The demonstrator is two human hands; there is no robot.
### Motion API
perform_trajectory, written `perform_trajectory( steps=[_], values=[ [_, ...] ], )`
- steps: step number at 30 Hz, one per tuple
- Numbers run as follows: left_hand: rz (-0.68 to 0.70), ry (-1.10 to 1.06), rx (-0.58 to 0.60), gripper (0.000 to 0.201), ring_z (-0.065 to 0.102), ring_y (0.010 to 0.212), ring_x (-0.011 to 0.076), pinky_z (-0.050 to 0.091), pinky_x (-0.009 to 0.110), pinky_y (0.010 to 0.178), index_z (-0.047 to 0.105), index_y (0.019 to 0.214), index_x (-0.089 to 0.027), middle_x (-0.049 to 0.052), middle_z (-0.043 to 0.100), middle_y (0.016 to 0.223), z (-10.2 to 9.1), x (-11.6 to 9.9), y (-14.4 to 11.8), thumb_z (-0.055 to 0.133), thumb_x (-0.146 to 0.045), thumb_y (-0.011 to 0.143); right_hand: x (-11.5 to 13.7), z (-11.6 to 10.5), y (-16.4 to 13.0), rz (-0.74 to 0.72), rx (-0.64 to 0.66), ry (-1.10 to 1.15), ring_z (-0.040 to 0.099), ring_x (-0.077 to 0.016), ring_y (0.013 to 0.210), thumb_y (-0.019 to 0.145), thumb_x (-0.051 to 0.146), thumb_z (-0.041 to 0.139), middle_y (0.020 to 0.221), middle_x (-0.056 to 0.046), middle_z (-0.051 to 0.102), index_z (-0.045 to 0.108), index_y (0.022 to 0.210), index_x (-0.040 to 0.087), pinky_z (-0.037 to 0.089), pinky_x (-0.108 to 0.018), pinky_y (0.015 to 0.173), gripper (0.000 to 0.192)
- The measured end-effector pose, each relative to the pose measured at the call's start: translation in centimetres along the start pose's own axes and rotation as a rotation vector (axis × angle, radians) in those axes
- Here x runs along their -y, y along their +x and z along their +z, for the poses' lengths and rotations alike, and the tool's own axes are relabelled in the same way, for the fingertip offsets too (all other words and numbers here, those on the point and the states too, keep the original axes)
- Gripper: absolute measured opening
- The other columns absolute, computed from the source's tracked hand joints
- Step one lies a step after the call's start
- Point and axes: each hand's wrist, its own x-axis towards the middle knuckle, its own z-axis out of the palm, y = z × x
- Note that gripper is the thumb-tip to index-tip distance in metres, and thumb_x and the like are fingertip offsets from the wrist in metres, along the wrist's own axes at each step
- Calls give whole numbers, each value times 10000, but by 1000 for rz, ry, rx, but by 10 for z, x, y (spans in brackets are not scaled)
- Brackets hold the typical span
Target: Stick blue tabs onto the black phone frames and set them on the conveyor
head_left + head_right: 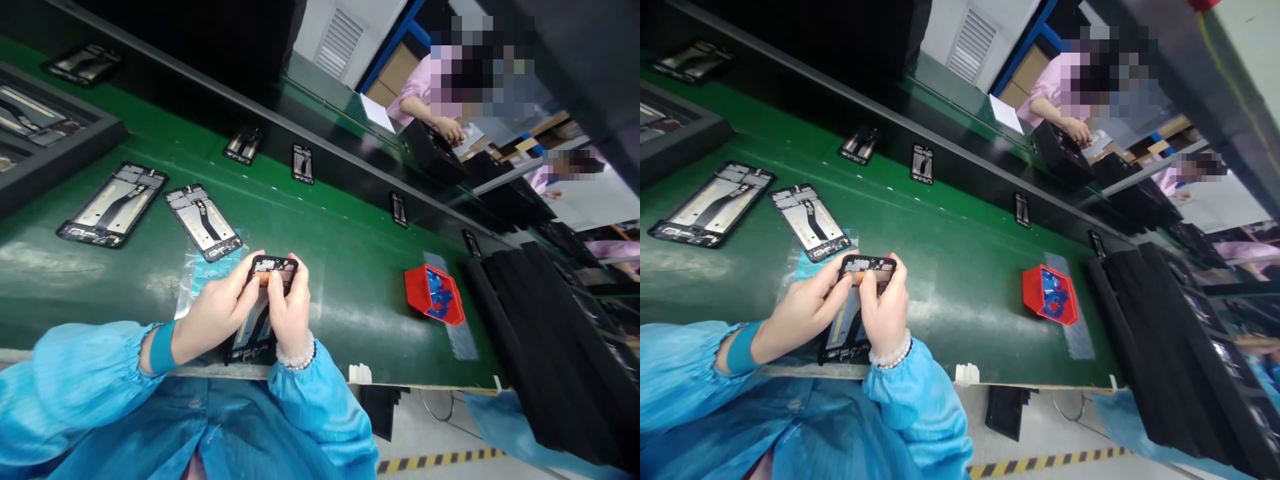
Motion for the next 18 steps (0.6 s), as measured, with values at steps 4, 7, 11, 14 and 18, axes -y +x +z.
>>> perform_trajectory(
  steps=[4, 7, 11, 14, 18],
  values=[
    [15, 64, 16, 500, 711, 715, 200, 519, 234, 637, 435, 1348, -125, 54, 737, 948, 2, 1, -2, 309, -358, 924, 2, 0, -2, -38, -13, -228, 662, -274, 975, 871, 409, 425, 1146, -189, 640, 354, 1357, 71, 540, -368, 800, 595],
    [32, 94, 17, 505, 702, 635, 195, 509, 237, 590, 428, 1355, -118, 41, 740, 872, 2, 1, -3, 314, -363, 929, 8, -1, -3, -34, -8, -415, 689, -319, 871, 855, 424, 414, 1161, -246, 624, 315, 1389, 6, 549, -393, 709, 686],
    [28, 87, 18, 502, 686, 583, 188, 487, 232, 541, 441, 1350, -131, 14, 725, 773, 0, 2, -2, 335, -383, 928, 14, -6, 2, -17, 33, -458, 689, -328, 853, 828, 396, 450, 1121, -240, 645, 368, 1366, 7, 552, -420, 723, 669],
    [-18, 10, 13, 479, 656, 539, 154, 479, 211, 531, 457, 1343, -169, -18, 701, 728, -2, 2, -1, 374, -389, 927, 10, -16, 8, 26, 146, -229, 662, -301, 982, 822, 367, 491, 1138, -190, 648, 349, 1385, 63, 542, -424, 840, 655],
    [-94, -104, -30, 467, 575, 450, 117, 456, 197, 480, 466, 1343, -183, -48, 643, 638, -4, 3, 1, 394, -380, 926, -4, -30, 3, 147, 374, 275, 661, -192, 987, 827, 377, 555, 1265, -112, 584, 231, 1431, 204, 553, -348, 858, 706]
  ],
)
